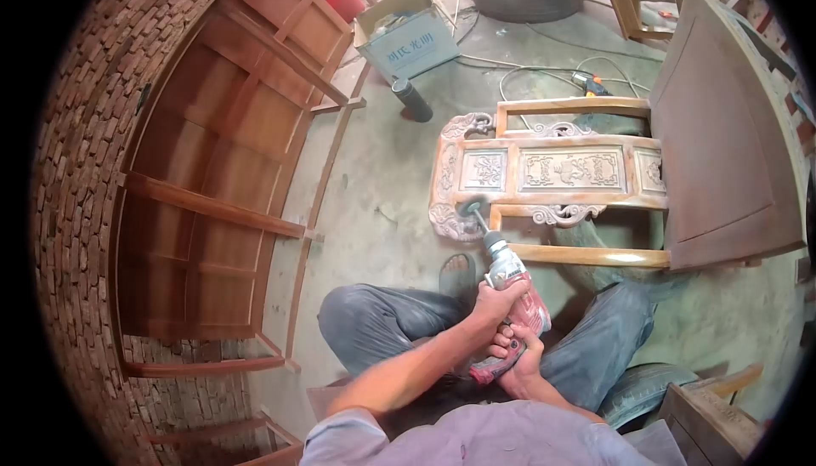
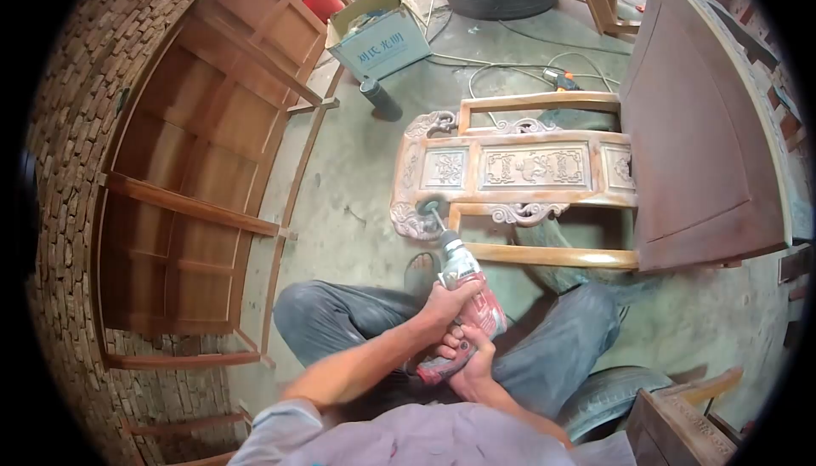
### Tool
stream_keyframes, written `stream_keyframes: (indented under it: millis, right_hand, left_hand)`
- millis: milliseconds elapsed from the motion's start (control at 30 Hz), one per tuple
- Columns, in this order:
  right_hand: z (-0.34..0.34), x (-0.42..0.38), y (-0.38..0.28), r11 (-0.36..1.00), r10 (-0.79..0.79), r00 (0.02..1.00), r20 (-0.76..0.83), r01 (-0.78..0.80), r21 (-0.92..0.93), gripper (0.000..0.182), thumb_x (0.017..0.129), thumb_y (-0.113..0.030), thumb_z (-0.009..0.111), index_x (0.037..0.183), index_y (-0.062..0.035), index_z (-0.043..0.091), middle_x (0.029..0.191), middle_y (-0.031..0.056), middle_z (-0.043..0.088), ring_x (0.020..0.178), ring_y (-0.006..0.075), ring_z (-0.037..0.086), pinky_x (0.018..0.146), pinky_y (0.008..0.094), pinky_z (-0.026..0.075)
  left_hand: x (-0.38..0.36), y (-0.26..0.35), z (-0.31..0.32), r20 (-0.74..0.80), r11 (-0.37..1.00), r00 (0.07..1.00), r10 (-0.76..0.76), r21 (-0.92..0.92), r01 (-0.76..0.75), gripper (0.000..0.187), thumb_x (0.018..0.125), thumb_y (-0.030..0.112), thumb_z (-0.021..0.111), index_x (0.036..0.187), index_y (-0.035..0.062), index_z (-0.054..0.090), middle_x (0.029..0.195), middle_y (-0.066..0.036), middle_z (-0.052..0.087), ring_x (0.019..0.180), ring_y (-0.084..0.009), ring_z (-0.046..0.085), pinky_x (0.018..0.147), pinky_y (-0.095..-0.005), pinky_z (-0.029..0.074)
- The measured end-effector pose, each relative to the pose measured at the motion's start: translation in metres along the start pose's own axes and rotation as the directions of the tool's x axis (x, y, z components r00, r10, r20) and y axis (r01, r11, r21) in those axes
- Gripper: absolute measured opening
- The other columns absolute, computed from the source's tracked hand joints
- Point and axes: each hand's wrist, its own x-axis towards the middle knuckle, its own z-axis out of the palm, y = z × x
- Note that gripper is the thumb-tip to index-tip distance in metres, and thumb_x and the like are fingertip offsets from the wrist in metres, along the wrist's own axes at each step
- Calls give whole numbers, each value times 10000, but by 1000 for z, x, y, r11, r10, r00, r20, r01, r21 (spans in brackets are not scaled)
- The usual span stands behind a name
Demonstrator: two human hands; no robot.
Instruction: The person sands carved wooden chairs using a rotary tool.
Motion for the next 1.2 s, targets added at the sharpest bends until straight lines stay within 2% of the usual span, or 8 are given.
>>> stream_keyframes:
  millis: [167, 333, 533, 633, 800, 900, 1067, 1200]
  right_hand:
    - [11, 35, 6, 997, -42, 997, 57, 38, 72, 145, 834, -160, 622, 908, -76, 530, 750, 2, 490, 649, 114, 473, 551, 252, 425]
    - [19, 61, 20, 995, -61, 998, 26, 59, 79, 102, 838, -135, 611, 868, -75, 534, 753, -10, 508, 621, 98, 487, 512, 240, 442]
    - [23, 47, 15, 987, -130, 991, -21, 131, 96, 127, 832, -150, 618, 893, -88, 526, 745, 4, 489, 633, 118, 471, 534, 256, 415]
    - [26, 45, 10, 985, -107, 994, 5, 106, 137, 125, 834, -154, 617, 888, -91, 523, 738, -1, 482, 629, 113, 469, 529, 255, 408]
    - [23, 73, 23, 994, -99, 995, 15, 99, -35, 112, 849, -188, 600, 844, -106, 525, 733, -20, 483, 624, 109, 466, 535, 257, 385]
    - [30, 82, 28, 997, -77, 996, 52, 78, -28, 114, 850, -189, 601, 845, -106, 524, 735, -19, 483, 620, 110, 461, 538, 261, 387]
    - [28, 68, 26, 990, -111, 993, 31, 107, 95, 125, 858, -176, 603, 806, -100, 518, 699, -19, 472, 578, 107, 459, 507, 237, 401]
    - [37, 61, 23, 984, -163, 986, -24, 164, 63, 141, 853, -176, 609, 783, -103, 510, 678, -16, 468, 570, 110, 457, 503, 236, 397]
  left_hand:
    - [16, 40, -10, 124, 997, 992, -24, 73, 15, 460, 821, 402, 754, 1079, 43, 626, 860, -113, 657, 612, -165, 600, 465, -338, 494]
    - [20, 62, -29, 134, 984, 980, -148, 116, 133, 489, 778, 432, 754, 972, -1, 632, 759, -114, 644, 409, -145, 514, 353, -314, 439]
    - [25, 55, -15, 211, 986, 977, -38, 165, 3, 514, 820, 473, 720, 1077, 34, 653, 867, -103, 667, 567, -158, 588, 461, -336, 484]
    - [26, 58, -10, 205, 989, 978, -19, 146, -12, 476, 772, 414, 773, 1001, 8, 680, 850, -91, 677, 695, -159, 637, 599, -337, 526]
    - [20, 71, -33, 84, 973, 981, -177, 162, 162, 562, 808, 528, 707, 869, -28, 654, 614, -104, 594, 390, -155, 496, 324, -327, 391]
    - [20, 79, -41, -2, 951, 978, -210, 232, 205, 591, 809, 561, 688, 827, -28, 639, 563, -91, 557, 366, -157, 474, 315, -325, 382]
    - [20, 75, -29, 115, 961, 982, -150, 252, 117, 687, 795, 530, 741, 1040, -89, 569, 641, -118, 585, 393, -163, 495, 327, -350, 416]
    - [21, 77, -20, 76, 941, 988, -131, 324, 100, 662, 833, 564, 688, 1121, -21, 571, 667, -121, 590, 432, -171, 527, 337, -342, 418]
